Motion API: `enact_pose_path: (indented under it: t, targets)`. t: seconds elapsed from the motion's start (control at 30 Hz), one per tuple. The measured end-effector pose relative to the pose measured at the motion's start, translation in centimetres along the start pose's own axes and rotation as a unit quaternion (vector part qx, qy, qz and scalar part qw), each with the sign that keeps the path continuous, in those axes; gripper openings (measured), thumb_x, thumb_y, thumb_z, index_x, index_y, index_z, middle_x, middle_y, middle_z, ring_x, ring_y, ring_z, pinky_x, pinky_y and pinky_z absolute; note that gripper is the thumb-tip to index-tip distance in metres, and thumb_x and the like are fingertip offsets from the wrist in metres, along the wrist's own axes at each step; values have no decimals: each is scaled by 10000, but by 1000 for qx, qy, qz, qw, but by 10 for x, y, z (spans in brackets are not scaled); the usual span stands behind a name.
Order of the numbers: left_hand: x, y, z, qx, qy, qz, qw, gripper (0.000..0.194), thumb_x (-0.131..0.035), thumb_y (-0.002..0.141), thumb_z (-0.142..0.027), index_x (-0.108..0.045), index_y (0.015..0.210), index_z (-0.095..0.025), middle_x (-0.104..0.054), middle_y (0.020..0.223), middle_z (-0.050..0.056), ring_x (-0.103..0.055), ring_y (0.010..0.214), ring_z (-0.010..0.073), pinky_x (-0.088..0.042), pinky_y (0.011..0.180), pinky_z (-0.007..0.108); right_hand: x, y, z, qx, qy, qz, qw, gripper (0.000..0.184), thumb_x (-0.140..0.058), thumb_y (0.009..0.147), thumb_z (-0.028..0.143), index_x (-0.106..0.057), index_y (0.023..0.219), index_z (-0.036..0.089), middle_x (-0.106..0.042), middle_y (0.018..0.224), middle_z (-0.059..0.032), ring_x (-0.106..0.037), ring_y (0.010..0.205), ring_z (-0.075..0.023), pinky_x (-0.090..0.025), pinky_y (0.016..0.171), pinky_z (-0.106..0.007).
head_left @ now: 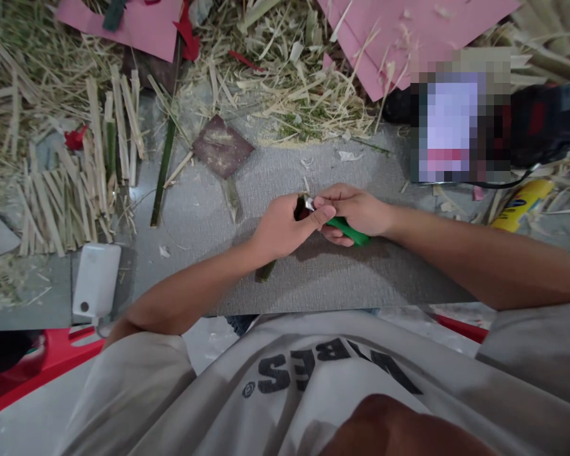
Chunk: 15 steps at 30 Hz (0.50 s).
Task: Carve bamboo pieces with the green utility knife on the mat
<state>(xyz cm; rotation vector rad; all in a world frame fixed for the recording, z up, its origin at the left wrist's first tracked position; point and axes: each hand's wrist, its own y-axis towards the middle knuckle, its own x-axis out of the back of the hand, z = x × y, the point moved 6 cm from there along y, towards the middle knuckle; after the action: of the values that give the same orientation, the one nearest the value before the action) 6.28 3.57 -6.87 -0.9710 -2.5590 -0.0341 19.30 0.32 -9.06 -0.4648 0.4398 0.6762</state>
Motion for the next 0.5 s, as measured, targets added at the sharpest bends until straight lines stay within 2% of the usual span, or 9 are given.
enact_pose_path:
  t: [0.07, 0.2, 0.33, 0.5]
  targets:
    - [0, 0, -1, -7, 5, 14, 1000, 824, -519, 987, -989, -631, 694, -227, -563, 635, 13, -524, 624, 164, -339, 622, 354, 3, -1, 0, -38, 0, 24, 999, 433, -816, 1074, 494, -638, 862, 161, -520, 564, 34, -509, 381, -118, -405, 331, -204]
    - [-2, 0, 1, -24, 5, 37, 999, 855, -435, 1038, -963, -743, 770, -212, -699, 720, 37, -623, 691, 177, -404, 695, 353, 8, -2, -1, -81, 5, 21, 996, 421, -825, 1059, 481, -672, 848, 150, -490, 547, 37, -448, 357, -100, -374, 316, -199]
    - [-4, 0, 4, -29, 18, 42, 999, 892, -366, 1035, -986, -723, 780, -209, -727, 760, 50, -644, 716, 190, -413, 706, 356, 6, -2, -3, -81, -1, 21, 996, 524, -843, 1050, 596, -663, 835, 154, -448, 540, 53, -398, 360, -85, -368, 311, -201]
    - [-2, 0, 7, -29, 22, 28, 999, 854, -350, 1040, -981, -627, 785, -215, -747, 809, 54, -664, 765, 197, -443, 731, 357, -2, -3, -5, -23, -21, -69, 997, 580, -817, 1069, 653, -588, 824, 179, -450, 557, 53, -413, 385, -83, -382, 336, -198]
